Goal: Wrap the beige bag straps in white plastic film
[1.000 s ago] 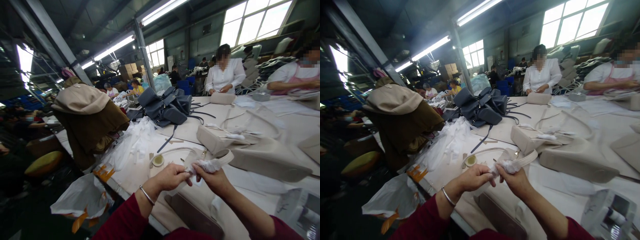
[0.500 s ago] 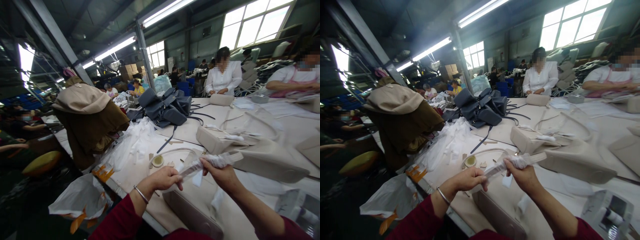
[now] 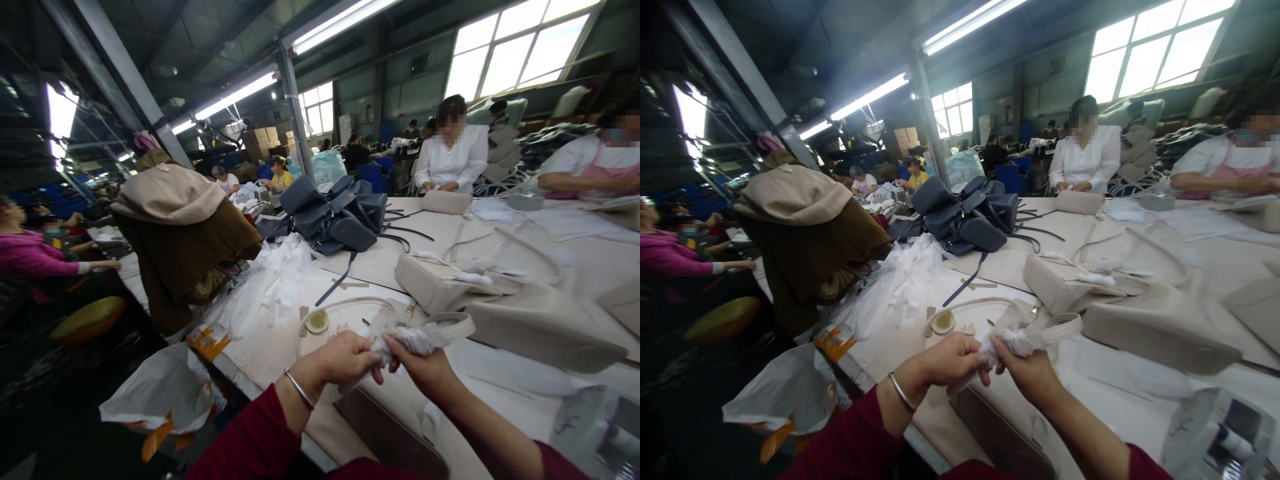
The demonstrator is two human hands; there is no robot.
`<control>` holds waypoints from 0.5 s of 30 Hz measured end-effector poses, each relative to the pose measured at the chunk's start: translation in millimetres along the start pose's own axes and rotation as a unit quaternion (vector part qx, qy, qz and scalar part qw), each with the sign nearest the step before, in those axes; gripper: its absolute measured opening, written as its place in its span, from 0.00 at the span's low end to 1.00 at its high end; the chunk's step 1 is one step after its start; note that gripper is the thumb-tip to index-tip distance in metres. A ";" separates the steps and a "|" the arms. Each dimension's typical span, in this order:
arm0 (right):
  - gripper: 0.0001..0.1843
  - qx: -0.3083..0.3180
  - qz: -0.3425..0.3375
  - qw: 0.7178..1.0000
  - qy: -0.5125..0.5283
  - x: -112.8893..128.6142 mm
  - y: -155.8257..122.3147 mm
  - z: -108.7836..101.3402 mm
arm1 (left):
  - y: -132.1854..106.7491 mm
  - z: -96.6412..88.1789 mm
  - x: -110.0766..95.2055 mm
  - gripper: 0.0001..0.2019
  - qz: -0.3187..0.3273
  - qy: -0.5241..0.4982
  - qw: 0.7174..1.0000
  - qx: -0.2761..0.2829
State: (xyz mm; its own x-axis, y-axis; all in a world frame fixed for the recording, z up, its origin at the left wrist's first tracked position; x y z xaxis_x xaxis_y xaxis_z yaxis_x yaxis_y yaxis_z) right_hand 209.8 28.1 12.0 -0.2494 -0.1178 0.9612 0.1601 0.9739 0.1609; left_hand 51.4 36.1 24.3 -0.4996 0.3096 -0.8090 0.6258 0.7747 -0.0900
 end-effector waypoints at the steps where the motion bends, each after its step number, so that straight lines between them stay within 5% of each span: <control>1: 0.24 -0.003 0.001 1.000 0.000 -0.5 0.0 -0.3 | -0.4 -0.1 0.0 0.20 0.001 -0.002 1.000 0.001; 6: 0.24 -0.073 -0.010 0.997 0.002 -1.7 4.2 -17.8 | -4.0 -0.9 14.5 0.19 -0.035 0.026 0.999 0.019; 11: 0.23 -0.037 0.023 0.999 0.031 -9.8 -0.6 -3.9 | -0.2 1.0 8.2 0.19 -0.010 0.000 1.000 -0.012; 15: 0.23 -0.082 0.007 0.996 0.024 -6.5 2.9 -17.1 | -2.5 1.4 12.9 0.21 -0.026 -0.012 1.000 -0.003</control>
State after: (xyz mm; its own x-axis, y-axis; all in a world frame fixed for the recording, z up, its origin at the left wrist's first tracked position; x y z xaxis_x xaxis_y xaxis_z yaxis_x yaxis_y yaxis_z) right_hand 228.2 28.4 10.1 -0.2011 -0.1175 0.9725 0.3181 0.9311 0.1783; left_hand 44.2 37.4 13.3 -0.5158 0.2558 -0.8176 0.5959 0.7928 -0.1279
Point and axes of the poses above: each hand's wrist, its own y-axis towards the middle knuckle, its own z-axis out of the palm, x = y × z, the point moved 8 cm from there along y, towards the middle knuckle, and after that the axes turned 8 degrees about -x, right-handed, at the moved point
